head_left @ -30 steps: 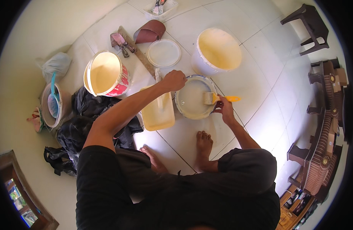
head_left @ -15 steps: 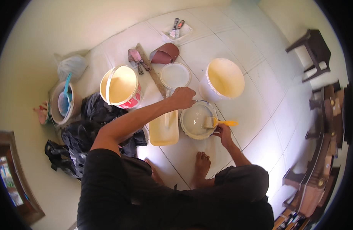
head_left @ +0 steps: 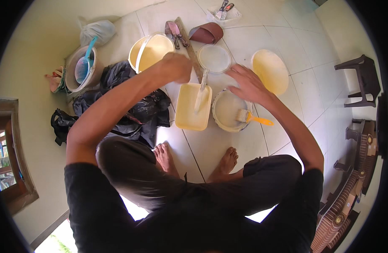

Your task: The person pours white paint into a small yellow tray and then uses a stir stick to mix paint inside a bucket.

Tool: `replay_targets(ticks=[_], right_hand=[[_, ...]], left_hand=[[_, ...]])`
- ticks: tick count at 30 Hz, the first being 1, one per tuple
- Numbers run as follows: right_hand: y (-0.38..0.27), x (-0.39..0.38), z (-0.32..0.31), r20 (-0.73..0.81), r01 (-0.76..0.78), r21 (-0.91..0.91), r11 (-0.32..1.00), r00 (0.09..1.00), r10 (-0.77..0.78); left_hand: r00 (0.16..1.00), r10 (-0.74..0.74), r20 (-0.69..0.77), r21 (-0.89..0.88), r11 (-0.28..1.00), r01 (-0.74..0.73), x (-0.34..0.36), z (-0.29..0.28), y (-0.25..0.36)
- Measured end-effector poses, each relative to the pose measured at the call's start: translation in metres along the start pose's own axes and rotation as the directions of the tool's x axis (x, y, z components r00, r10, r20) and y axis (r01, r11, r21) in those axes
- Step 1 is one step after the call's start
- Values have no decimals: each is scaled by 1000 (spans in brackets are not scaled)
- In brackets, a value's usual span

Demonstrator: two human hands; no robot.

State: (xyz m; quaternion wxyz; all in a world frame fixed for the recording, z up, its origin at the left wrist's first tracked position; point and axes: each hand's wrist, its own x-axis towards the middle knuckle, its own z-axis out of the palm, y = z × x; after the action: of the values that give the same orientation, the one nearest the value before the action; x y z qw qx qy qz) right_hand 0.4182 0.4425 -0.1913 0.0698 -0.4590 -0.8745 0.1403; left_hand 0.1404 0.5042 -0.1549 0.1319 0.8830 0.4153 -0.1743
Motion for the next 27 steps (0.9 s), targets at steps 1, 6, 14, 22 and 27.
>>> replay_targets(ticks=[1, 6, 14, 22, 27], right_hand=[[8, 22, 8, -91, 145, -116, 983, 984, -156], [26, 86, 67, 110, 218, -138, 966, 973, -204], [24, 78, 58, 331, 101, 72, 992, 936, -119], [-15, 58, 37, 13, 271, 50, 961, 962, -272], [-12, 52, 7, 76, 192, -97, 977, 980, -185]], left_hand=[[999, -7, 40, -3, 1000, 8, -9, -10, 4], [994, -88, -62, -85, 993, 82, -88, -30, 9], [985, -174, -8, -347, 924, 160, -131, 10, -48], [995, -75, 63, -395, 914, 94, -97, 35, -71], [996, 18, 84, -422, 906, 19, -87, 37, -62]])
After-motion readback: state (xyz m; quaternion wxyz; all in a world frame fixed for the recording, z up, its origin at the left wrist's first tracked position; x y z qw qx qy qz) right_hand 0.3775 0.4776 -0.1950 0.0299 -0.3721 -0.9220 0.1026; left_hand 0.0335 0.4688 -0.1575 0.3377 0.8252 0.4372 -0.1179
